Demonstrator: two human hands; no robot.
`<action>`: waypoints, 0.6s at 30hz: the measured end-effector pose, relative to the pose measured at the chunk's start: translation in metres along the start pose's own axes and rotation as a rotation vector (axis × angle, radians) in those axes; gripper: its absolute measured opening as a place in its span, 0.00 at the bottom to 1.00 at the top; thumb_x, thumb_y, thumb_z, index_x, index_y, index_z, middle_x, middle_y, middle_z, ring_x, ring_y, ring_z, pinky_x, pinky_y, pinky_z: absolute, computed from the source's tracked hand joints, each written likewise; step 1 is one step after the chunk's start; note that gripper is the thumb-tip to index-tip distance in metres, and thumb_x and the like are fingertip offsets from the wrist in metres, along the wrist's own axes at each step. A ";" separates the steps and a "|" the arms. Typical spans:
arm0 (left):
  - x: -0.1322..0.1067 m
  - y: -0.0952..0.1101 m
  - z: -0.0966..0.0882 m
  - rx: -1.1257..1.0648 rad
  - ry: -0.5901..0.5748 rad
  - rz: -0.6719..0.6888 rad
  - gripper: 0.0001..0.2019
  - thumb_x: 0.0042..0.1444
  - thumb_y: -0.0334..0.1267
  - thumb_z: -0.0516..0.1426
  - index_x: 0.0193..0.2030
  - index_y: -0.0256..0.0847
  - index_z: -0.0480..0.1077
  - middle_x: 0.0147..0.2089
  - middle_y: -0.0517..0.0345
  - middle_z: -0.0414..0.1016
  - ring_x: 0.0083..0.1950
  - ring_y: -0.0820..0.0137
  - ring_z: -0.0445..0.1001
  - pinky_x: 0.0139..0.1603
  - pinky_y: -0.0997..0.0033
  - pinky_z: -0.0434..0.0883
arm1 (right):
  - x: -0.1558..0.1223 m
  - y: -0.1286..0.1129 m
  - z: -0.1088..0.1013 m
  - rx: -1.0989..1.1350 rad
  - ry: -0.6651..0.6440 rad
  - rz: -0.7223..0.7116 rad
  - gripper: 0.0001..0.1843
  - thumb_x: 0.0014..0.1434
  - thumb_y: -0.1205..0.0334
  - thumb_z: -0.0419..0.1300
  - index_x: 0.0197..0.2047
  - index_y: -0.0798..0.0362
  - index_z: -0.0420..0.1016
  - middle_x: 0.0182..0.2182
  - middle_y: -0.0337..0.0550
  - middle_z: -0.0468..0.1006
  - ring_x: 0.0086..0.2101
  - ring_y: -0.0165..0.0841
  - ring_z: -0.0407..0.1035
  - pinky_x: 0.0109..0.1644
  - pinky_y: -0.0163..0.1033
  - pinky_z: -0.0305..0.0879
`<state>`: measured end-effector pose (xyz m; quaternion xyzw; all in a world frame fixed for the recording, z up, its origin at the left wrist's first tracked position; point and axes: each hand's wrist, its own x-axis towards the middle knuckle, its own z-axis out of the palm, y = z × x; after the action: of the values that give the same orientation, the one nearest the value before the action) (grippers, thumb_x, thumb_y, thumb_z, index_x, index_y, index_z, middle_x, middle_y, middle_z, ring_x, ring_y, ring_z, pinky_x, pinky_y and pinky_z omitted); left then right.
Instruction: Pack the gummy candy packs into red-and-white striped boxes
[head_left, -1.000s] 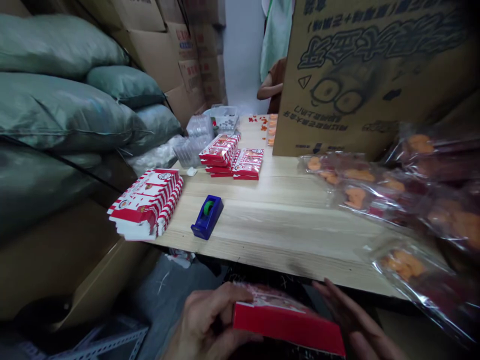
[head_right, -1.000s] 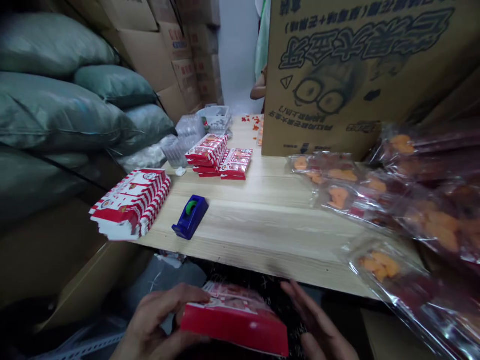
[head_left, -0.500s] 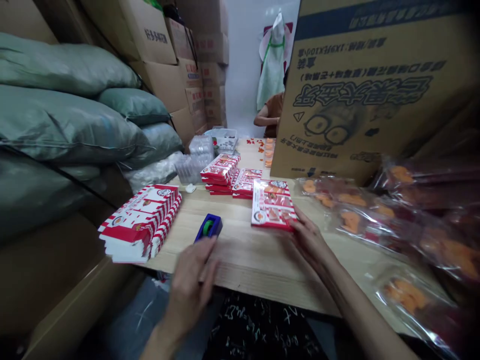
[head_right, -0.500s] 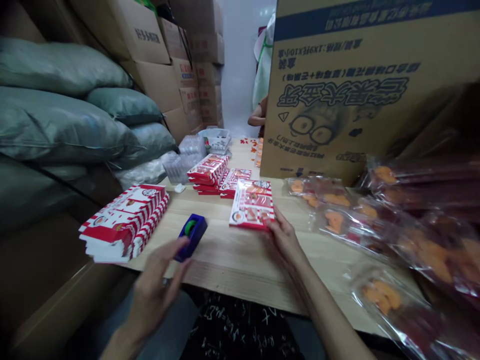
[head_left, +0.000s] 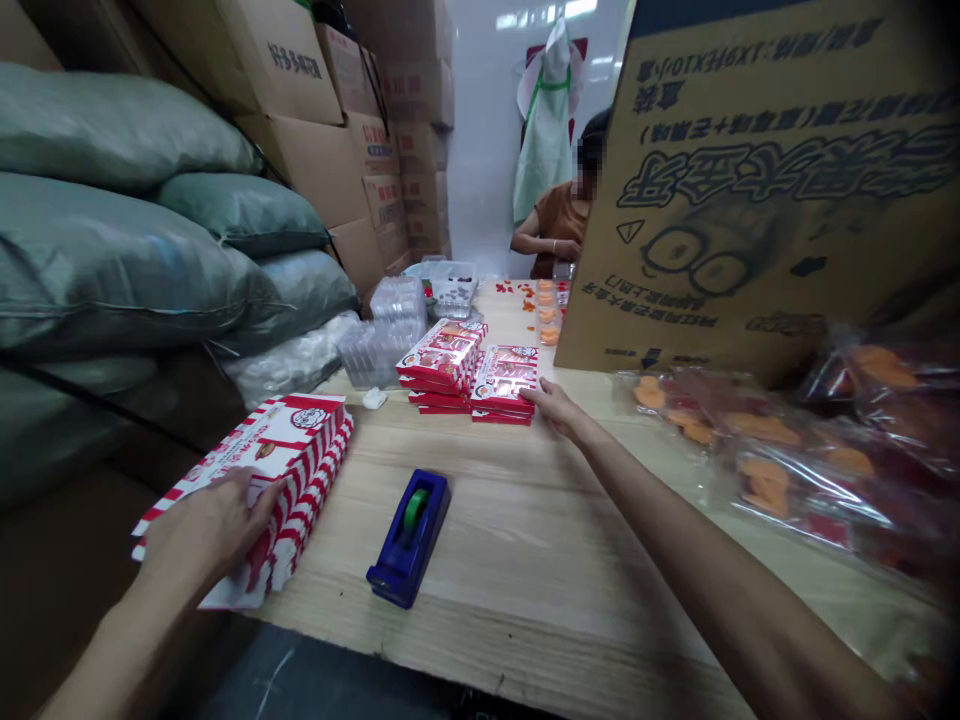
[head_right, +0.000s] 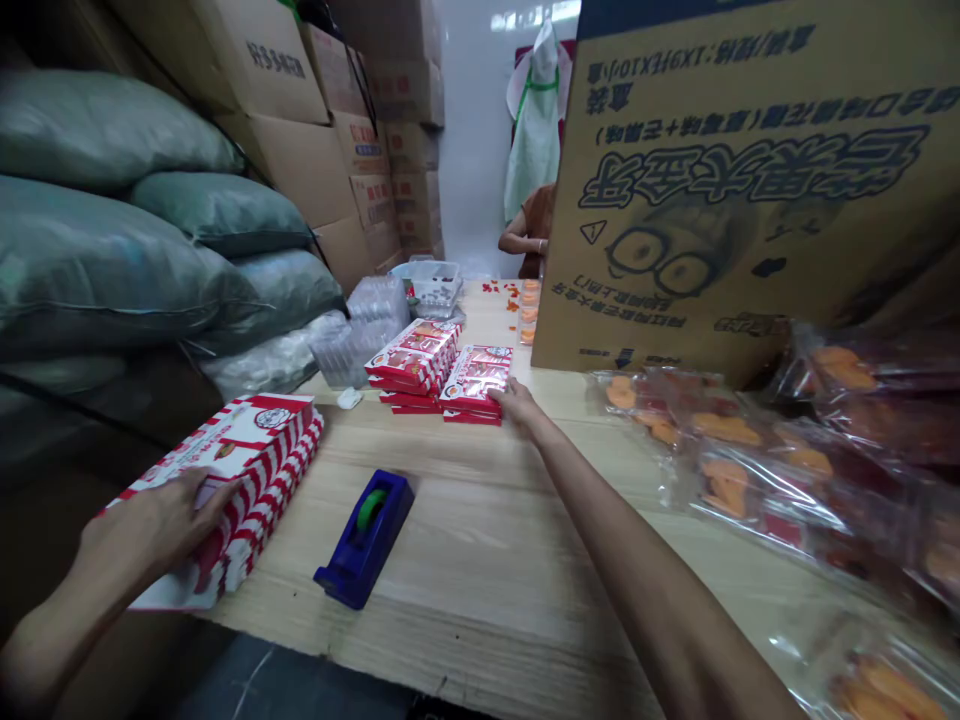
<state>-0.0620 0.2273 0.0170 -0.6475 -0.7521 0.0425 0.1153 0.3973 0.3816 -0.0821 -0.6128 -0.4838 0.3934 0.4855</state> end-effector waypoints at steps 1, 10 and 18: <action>-0.002 0.005 -0.004 0.030 -0.014 -0.007 0.27 0.69 0.55 0.45 0.45 0.36 0.76 0.32 0.44 0.83 0.36 0.48 0.83 0.37 0.55 0.76 | 0.002 0.002 0.001 0.024 -0.015 0.020 0.18 0.69 0.55 0.63 0.58 0.54 0.74 0.55 0.49 0.77 0.50 0.41 0.76 0.53 0.53 0.76; -0.036 0.010 -0.057 0.073 0.250 -0.099 0.22 0.71 0.46 0.44 0.47 0.41 0.78 0.24 0.55 0.75 0.23 0.60 0.74 0.25 0.71 0.59 | -0.088 -0.016 -0.033 0.140 0.063 -0.005 0.41 0.54 0.42 0.71 0.63 0.58 0.74 0.64 0.61 0.73 0.65 0.51 0.66 0.71 0.55 0.58; -0.156 0.105 -0.102 -1.392 0.214 -0.094 0.20 0.64 0.56 0.57 0.49 0.43 0.78 0.39 0.54 0.84 0.35 0.62 0.81 0.34 0.68 0.77 | -0.288 -0.040 -0.055 0.351 -0.274 0.016 0.32 0.63 0.41 0.64 0.68 0.39 0.69 0.63 0.47 0.76 0.65 0.46 0.67 0.72 0.59 0.56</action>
<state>0.0832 0.0813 0.0754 -0.5384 -0.6163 -0.5172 -0.2508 0.3772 0.0920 -0.0277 -0.4635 -0.4646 0.5550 0.5112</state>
